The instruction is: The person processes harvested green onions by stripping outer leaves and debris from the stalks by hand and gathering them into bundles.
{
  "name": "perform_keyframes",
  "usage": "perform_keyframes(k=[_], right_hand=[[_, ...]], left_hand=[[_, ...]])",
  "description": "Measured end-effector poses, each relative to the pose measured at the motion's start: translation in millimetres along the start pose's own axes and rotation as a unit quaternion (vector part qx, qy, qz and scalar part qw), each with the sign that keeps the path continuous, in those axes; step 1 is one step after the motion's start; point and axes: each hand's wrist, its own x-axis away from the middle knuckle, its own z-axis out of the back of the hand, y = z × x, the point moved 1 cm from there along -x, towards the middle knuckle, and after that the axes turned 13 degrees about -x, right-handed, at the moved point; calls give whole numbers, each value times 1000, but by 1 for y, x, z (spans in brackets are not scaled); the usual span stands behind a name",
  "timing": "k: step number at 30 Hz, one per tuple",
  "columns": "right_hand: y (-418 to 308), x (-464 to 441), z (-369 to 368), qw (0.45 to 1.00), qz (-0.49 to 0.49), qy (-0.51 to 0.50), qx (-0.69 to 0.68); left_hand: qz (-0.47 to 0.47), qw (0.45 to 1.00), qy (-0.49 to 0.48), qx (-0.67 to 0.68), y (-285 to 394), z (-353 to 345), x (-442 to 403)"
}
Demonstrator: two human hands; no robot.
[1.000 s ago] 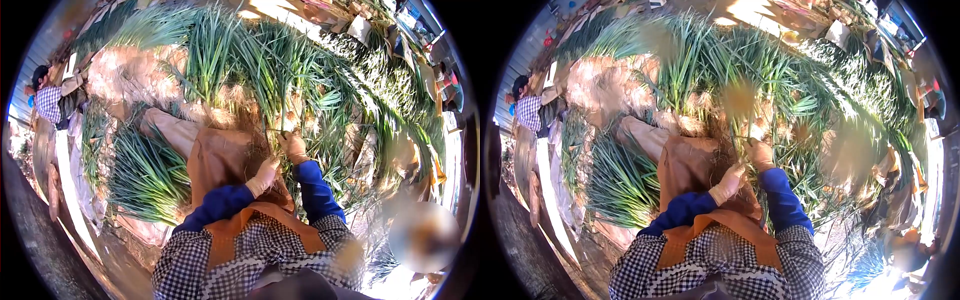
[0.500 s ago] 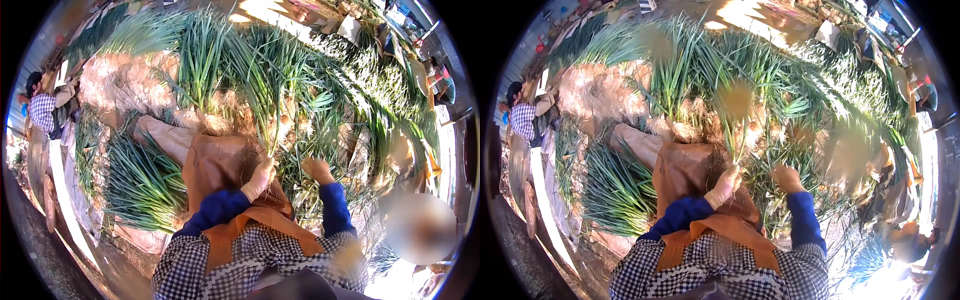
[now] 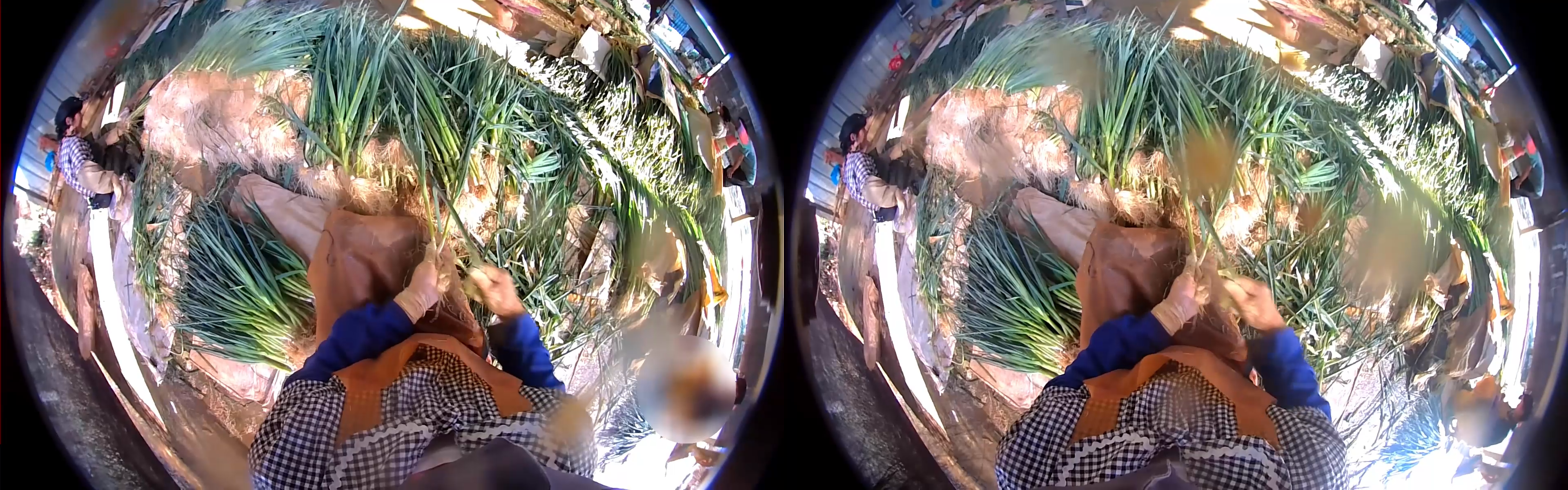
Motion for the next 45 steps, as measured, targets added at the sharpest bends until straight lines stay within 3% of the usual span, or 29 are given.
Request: perform_keyframes(k=[3,4,5,6,7,9,10,12,16,17,18,20,22,24,26,27,29,32,33,34,35,36,37,38,40,42,43,44,45], right_hand=[[15,18,80,997,-77,-18,-15],[20,14,93,951,-158,-88,251],[28,10,105,825,-228,-150,494],[36,-2,120,629,-277,-199,698],[63,-30,135,681,-112,-197,696],[7,-81,91,855,-44,74,511],[-15,-109,74,860,-17,92,501],[-29,-160,49,893,68,149,419],[18,-254,54,852,9,6,523],[7,-238,52,896,98,33,431],[-17,-224,41,906,19,44,420],[-13,-190,43,997,-5,12,77],[0,-146,34,996,67,19,63],[7,-124,28,970,-17,-56,234],[18,-121,23,995,-90,-15,38],[46,-125,29,994,-106,20,-35],[68,-131,18,994,60,-4,-95],[118,-135,22,871,-48,68,-484],[90,-122,8,912,-38,129,-387],[71,-105,4,967,63,119,-215],[50,-88,0,976,163,144,-35],[41,-64,2,914,335,80,216],[36,-41,17,990,141,4,-30],[32,-17,33,958,-63,32,-276],[12,23,63,949,-31,59,-309],[13,36,116,982,-80,137,-104],[62,33,169,982,-72,93,151],[111,30,222,914,-50,62,397],[85,16,197,832,49,99,544]], left_hand=[[52,985,-161,33,21,2,2],[86,993,-81,-4,35,-10,7],[80,991,-88,-58,48,-23,16],[83,990,-90,-73,59,-26,19],[85,988,-92,-89,70,-30,22],[-44,926,-374,13,97,-30,11],[-70,869,-479,103,119,-40,13],[-191,918,-345,42,144,-42,27],[-101,987,-123,3,118,-4,2],[-114,992,-46,-8,108,-5,6],[-127,991,30,-17,98,-6,8],[-157,987,1,-39,71,6,-7],[-87,993,-50,-63,52,-5,-12],[19,998,9,-66,48,-39,11],[-81,983,-40,-160,17,-30,-3],[-34,986,-17,-165,23,-41,9],[-47,991,-5,-123,9,-31,2],[-61,998,1,-8,-12,-6,-14],[-63,998,-14,17,-2,-18,-1],[-63,997,-30,40,5,-24,6],[-54,997,-15,50,4,-26,4],[-55,997,-14,53,6,-25,2],[-74,995,-40,58,9,-24,2],[-90,992,-66,64,10,-22,2],[-72,985,-107,117,1,3,-23],[-85,992,-39,84,7,-5,-13],[-80,992,-41,84,9,-11,-5],[-96,995,-15,27,11,-18,1],[-118,993,10,-30,14,-23,2]])
